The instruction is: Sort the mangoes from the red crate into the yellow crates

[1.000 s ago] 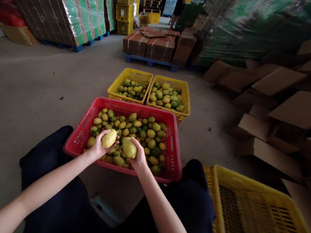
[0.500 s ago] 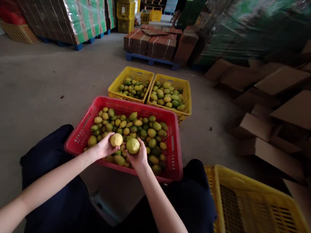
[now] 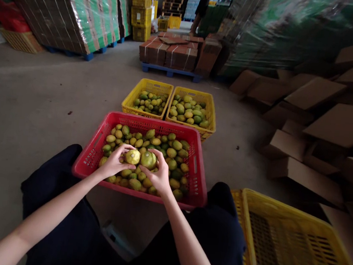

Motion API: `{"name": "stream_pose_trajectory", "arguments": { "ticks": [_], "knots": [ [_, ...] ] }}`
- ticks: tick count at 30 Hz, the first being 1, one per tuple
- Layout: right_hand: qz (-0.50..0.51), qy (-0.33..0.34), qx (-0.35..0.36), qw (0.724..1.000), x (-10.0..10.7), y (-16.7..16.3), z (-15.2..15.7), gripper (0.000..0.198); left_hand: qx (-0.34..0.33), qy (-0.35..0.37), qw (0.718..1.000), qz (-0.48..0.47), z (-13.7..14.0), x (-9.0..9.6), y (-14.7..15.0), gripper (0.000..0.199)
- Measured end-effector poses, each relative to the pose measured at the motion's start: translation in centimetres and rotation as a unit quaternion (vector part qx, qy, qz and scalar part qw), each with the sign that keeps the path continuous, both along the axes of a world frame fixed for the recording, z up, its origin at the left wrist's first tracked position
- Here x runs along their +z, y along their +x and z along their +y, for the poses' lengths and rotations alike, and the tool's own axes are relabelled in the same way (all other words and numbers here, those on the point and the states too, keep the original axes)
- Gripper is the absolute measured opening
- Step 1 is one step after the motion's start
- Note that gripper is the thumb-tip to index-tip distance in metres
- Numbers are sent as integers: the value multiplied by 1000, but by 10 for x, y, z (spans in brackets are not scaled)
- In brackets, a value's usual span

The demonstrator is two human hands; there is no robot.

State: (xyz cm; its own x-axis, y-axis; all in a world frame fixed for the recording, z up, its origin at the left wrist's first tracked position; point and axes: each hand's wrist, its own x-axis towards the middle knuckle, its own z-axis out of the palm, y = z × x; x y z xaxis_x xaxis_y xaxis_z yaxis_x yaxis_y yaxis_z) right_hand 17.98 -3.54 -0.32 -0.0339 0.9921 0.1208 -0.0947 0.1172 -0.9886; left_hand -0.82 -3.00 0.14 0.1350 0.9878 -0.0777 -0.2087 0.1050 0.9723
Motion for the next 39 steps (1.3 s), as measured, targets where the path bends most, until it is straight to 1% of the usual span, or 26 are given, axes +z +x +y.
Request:
{"name": "stream_pose_trajectory", "arguments": {
  "ticks": [2, 4, 8, 11, 14, 16, 17, 19, 21, 22, 24, 26, 28, 34, 37, 39],
  "knots": [
    [-18, 30, -9, 999, -2, -1, -1, 56, 6, 38, 999, 35, 0, 1, -1, 54],
    [-28, 46, -18, 998, -3, -2, -3, 54, 7, 63, 996, 59, -1, 2, -1, 54],
    [-14, 55, -30, 998, 0, -3, -5, 58, 6, 56, 997, 45, -1, 3, -1, 53],
    [25, 20, -31, 999, 4, -4, -6, 57, 8, 20, 1000, 10, 1, 3, -1, 52],
    [108, -74, -30, 991, 7, -5, -3, 41, 24, -63, 995, -73, 3, 1, 1, 42],
    [204, -147, -28, 967, 7, -7, -1, 34, 27, -119, 980, -157, 2, -1, 3, 33],
    [255, -180, -17, 950, 6, -7, 0, 33, 15, -142, 969, -200, 2, -3, 4, 34],
    [338, -233, 25, 911, 3, -9, 1, 38, -29, -180, 940, -287, 1, -7, 7, 41],
    [396, -278, 59, 873, -1, -11, 1, 40, -58, -210, 903, -371, 0, -13, 8, 46],
    [420, -299, 61, 855, -4, -12, 1, 38, -50, -225, 883, -408, 0, -15, 9, 46],
    [460, -326, 42, 825, -10, -13, 1, 33, -8, -252, 851, -460, 0, -20, 10, 46],
    [483, -334, 22, 809, -14, -14, 1, 30, 23, -269, 835, -480, 0, -22, 10, 48],
    [489, -332, 19, 806, -16, -14, 2, 29, 29, -268, 832, -485, 0, -23, 11, 49],
    [483, -325, 21, 813, -10, -15, 3, 27, 19, -271, 832, -483, -1, -21, 9, 48],
    [478, -323, 20, 816, -10, -12, 4, 28, 21, -267, 850, -454, 3, -22, 8, 45],
    [478, -306, 8, 823, -14, -8, 7, 28, 22, -281, 876, -391, 3, -28, 12, 41]
  ]
}}
